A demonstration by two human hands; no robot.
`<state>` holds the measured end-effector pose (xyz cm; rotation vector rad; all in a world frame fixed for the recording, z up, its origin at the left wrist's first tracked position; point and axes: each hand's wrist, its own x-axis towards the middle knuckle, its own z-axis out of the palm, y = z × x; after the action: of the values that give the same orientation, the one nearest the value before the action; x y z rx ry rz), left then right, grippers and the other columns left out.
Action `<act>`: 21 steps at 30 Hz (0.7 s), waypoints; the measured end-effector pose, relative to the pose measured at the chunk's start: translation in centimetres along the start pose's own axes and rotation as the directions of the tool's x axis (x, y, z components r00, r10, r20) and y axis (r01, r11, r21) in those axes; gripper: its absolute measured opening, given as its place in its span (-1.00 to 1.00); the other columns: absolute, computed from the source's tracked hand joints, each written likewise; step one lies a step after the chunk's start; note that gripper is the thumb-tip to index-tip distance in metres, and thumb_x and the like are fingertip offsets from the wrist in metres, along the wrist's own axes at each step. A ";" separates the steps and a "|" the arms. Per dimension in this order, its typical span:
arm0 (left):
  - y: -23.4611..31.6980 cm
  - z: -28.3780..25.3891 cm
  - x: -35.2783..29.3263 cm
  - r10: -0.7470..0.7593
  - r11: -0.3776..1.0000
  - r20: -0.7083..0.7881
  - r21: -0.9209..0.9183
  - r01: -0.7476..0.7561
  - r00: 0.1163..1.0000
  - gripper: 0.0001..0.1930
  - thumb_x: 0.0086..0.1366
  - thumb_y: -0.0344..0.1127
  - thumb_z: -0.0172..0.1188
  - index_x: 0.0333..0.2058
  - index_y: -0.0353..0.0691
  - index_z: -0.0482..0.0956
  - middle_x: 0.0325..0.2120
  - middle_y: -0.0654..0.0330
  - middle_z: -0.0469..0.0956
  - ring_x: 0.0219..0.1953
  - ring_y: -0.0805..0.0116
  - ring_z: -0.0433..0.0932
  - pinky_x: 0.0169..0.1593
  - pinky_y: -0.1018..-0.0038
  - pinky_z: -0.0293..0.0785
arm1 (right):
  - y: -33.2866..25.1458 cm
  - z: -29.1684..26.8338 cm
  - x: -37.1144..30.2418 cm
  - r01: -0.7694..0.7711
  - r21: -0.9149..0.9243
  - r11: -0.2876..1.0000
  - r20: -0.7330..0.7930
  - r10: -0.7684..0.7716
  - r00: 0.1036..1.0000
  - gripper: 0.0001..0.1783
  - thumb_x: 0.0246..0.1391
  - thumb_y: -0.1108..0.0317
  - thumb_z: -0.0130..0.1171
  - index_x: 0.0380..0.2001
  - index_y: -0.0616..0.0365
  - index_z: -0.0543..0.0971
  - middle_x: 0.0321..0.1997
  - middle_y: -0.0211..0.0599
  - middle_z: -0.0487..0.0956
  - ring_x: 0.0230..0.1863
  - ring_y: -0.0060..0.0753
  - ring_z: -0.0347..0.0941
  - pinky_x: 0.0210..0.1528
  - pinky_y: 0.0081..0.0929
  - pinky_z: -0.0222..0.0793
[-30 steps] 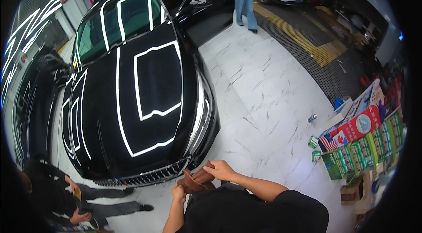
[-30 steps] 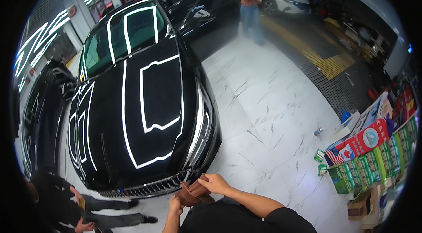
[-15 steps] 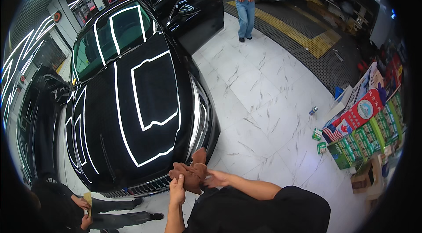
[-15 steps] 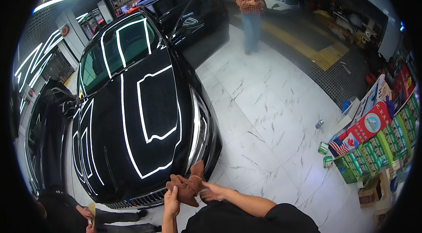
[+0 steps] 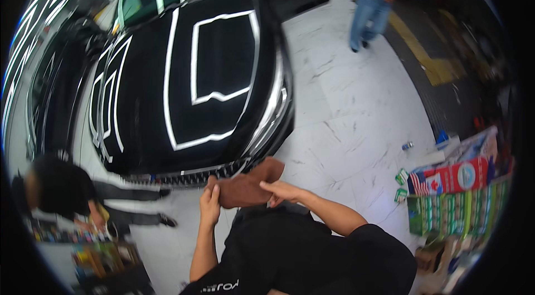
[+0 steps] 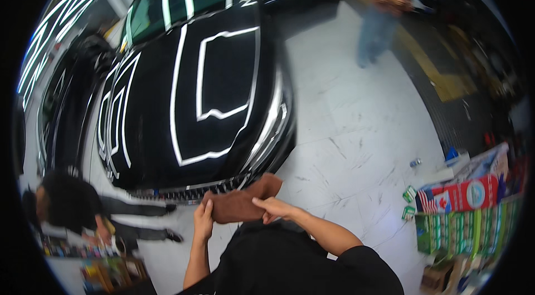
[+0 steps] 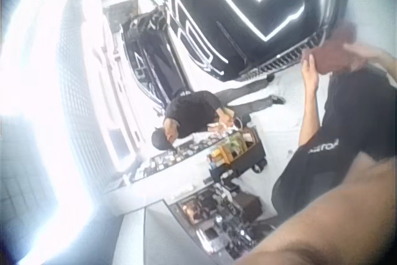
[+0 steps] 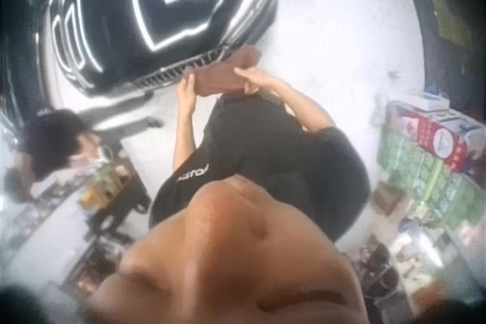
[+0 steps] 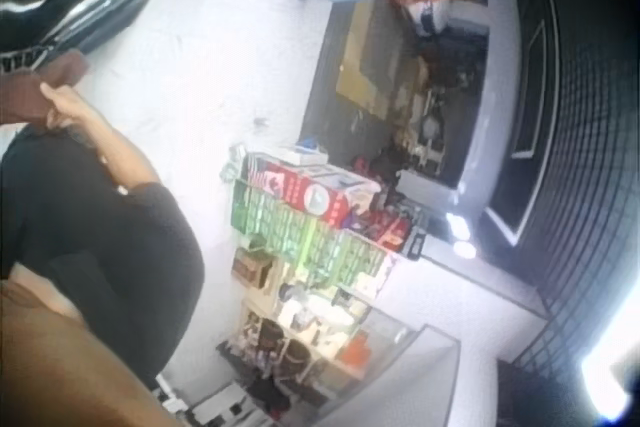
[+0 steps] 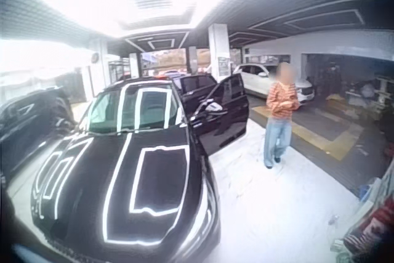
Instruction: The person applies a protective film to the car's hood using a yellow squeegee to smooth it and a brown microfiber cloth to wipe the surface. They work methodically across the hood, ensuring the film adheres without bubbles or wrinkles.
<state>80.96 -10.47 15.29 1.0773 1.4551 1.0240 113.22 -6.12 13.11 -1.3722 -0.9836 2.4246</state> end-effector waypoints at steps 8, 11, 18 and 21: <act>0.9 0.4 -1.3 -0.118 0.993 -0.244 -0.043 0.111 0.963 -0.69 0.51 -0.17 0.42 -0.11 -0.38 0.71 -0.33 0.24 0.74 -0.31 0.54 0.62 -0.19 0.52 0.55 | -7.2 2.3 -4.3 0.549 -0.751 0.366 -0.036 -0.854 0.519 -0.63 0.33 0.15 0.44 -0.36 0.29 0.69 -0.04 -0.19 0.63 -0.05 -0.19 0.60 0.03 -0.25 0.52; -2.1 0.0 -1.7 -0.207 0.938 -0.195 0.238 0.251 0.959 -0.57 0.33 -0.05 0.61 -0.31 -0.28 0.62 -0.58 0.37 0.57 -0.53 0.59 0.41 -0.41 0.54 0.39 | -10.6 4.2 -4.3 0.574 -0.769 0.281 0.009 -0.894 0.449 -0.74 0.32 0.28 0.41 -0.36 0.27 0.71 0.14 -0.15 0.53 0.20 0.03 0.47 0.24 -0.18 0.42; -4.0 7.3 2.6 0.126 0.985 0.131 -0.131 -0.109 0.983 -0.54 0.52 -0.39 0.30 0.32 -0.23 0.46 0.23 0.15 0.56 0.24 0.41 0.53 0.28 0.41 0.51 | -11.8 16.5 -5.5 0.685 -0.725 -0.067 0.452 -0.797 0.401 -0.75 0.30 0.24 0.39 -0.32 0.22 0.71 -0.17 -0.15 0.59 -0.21 -0.05 0.65 -0.23 -0.17 0.63; -3.0 6.9 3.5 0.117 0.990 0.196 0.053 -0.130 0.974 -0.41 0.54 -0.42 0.24 0.48 -0.23 0.35 0.35 0.13 0.49 0.37 0.35 0.50 0.43 0.43 0.47 | -11.2 17.0 -5.5 0.642 -0.753 -0.143 0.475 -0.794 0.380 -0.75 0.34 0.20 0.36 -0.18 0.19 0.67 -0.22 -0.15 0.54 -0.25 -0.10 0.63 -0.34 -0.21 0.60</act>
<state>87.19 -7.42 10.74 1.2914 1.2852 0.9351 100.69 -7.87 29.94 -0.6009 -2.3558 0.7304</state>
